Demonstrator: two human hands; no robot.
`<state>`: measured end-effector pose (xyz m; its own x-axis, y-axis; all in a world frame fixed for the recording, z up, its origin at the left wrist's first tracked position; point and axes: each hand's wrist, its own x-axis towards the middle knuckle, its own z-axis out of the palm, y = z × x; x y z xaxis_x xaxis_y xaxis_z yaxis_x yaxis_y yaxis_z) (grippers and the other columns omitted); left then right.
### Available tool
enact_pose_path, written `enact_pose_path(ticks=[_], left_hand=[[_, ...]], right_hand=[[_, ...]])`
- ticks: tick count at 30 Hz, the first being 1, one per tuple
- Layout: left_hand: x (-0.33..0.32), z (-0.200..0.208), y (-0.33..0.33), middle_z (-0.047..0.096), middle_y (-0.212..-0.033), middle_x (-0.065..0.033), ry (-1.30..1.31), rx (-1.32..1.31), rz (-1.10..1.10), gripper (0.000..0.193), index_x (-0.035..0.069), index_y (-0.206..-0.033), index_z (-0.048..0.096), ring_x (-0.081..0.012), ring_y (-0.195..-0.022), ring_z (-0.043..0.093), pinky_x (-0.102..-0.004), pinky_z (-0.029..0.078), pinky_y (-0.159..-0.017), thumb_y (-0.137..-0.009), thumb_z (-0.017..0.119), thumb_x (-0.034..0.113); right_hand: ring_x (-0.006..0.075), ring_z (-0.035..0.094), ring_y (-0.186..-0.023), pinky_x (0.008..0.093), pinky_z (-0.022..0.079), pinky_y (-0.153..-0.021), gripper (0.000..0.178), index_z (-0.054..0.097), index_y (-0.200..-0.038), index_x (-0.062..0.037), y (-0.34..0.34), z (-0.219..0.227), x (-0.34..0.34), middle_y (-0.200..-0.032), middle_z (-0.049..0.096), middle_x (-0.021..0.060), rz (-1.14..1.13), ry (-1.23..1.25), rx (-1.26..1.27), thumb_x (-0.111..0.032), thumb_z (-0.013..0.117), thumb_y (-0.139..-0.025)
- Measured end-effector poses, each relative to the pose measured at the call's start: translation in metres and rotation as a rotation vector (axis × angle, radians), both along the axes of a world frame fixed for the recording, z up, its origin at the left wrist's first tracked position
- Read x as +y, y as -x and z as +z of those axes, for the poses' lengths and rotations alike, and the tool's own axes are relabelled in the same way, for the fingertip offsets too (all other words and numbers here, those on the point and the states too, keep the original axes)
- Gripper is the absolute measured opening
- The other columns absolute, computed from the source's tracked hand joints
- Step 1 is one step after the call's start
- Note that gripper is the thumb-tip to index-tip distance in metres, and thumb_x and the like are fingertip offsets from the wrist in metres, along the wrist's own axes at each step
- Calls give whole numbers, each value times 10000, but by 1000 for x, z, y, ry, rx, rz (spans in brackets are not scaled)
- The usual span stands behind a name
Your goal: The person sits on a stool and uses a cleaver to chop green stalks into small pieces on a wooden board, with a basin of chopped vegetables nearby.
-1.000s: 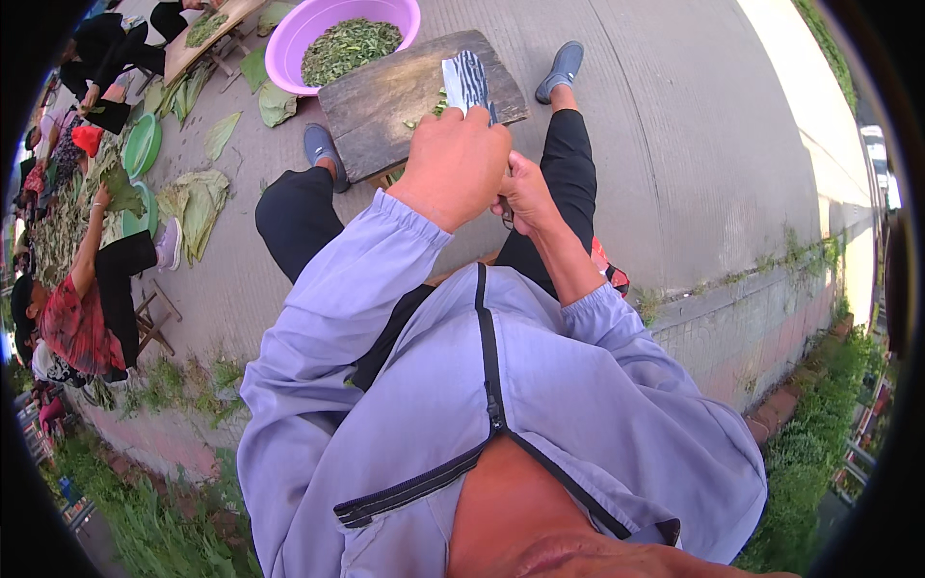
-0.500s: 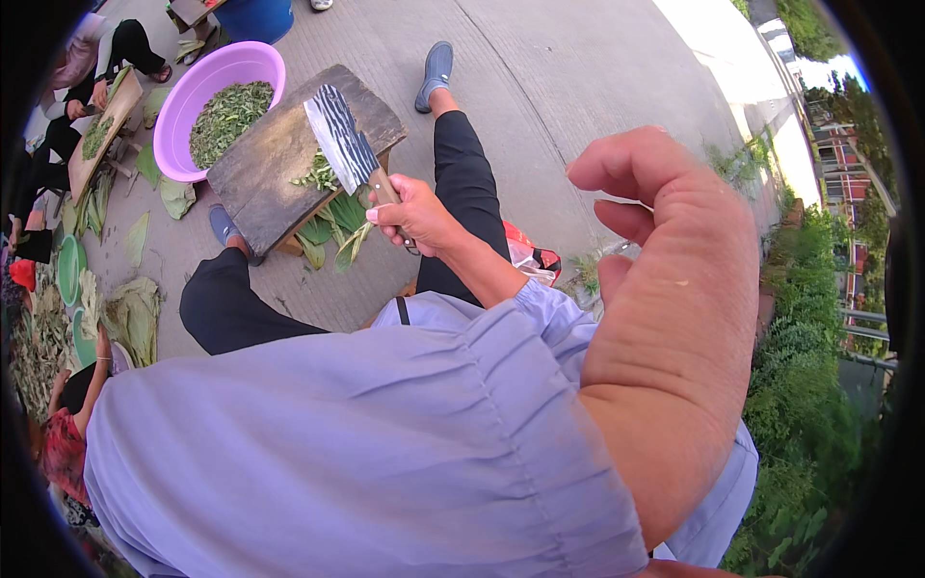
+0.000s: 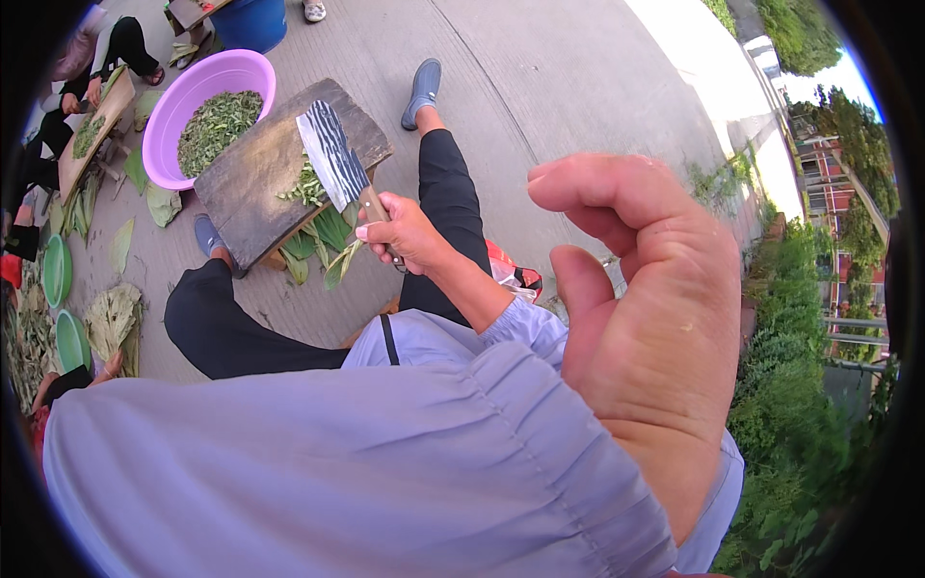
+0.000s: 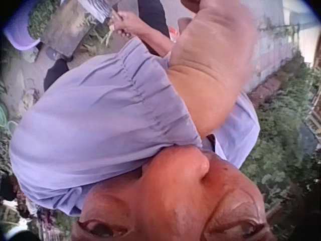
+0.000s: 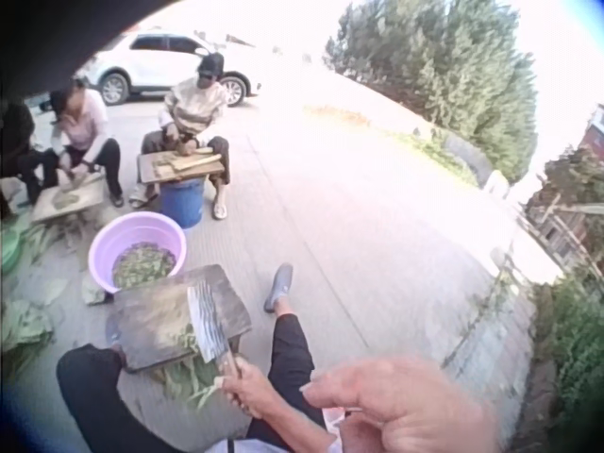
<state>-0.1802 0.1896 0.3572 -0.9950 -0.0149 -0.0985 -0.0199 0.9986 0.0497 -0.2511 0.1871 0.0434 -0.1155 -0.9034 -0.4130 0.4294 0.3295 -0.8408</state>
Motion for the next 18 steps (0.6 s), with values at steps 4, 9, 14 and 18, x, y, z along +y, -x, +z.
enact_pose_path(ticks=[4,9,14,18], left_hand=[[-3,-5,3,738,-1183,-217,-10,0,3,261,-2,-1043,808,-344,-1046,740,-471,584,-838,-835,728,134],[-10,-13,3,738,-1189,-229,-19,2,9,266,-11,-1043,806,-346,-1046,746,-466,594,-825,-827,734,126],[-15,-25,1,739,-1195,-242,-18,10,36,271,-19,-1043,804,-348,-1047,753,-461,605,-812,-818,740,118],[-26,-50,9,739,-1200,-252,0,-26,61,276,-27,-1043,803,-349,-1047,758,-457,613,-802,-811,745,112]], right_hand=[[77,558,-530,248,434,-447,307,568,-1131,-10,0,1,1,-729,583,10,3,-12,3,-36,767,-898],[81,553,-527,246,429,-453,305,568,-1133,-11,0,-1,-3,-723,577,9,14,-13,9,-34,764,-900],[77,550,-537,256,415,-440,276,567,-1102,-24,-5,-4,-4,-728,580,8,-5,-36,-11,-24,755,-900],[102,607,-622,265,480,-521,398,558,-1211,-15,4,-18,-5,-850,625,30,21,-25,-69,-26,789,-887]])
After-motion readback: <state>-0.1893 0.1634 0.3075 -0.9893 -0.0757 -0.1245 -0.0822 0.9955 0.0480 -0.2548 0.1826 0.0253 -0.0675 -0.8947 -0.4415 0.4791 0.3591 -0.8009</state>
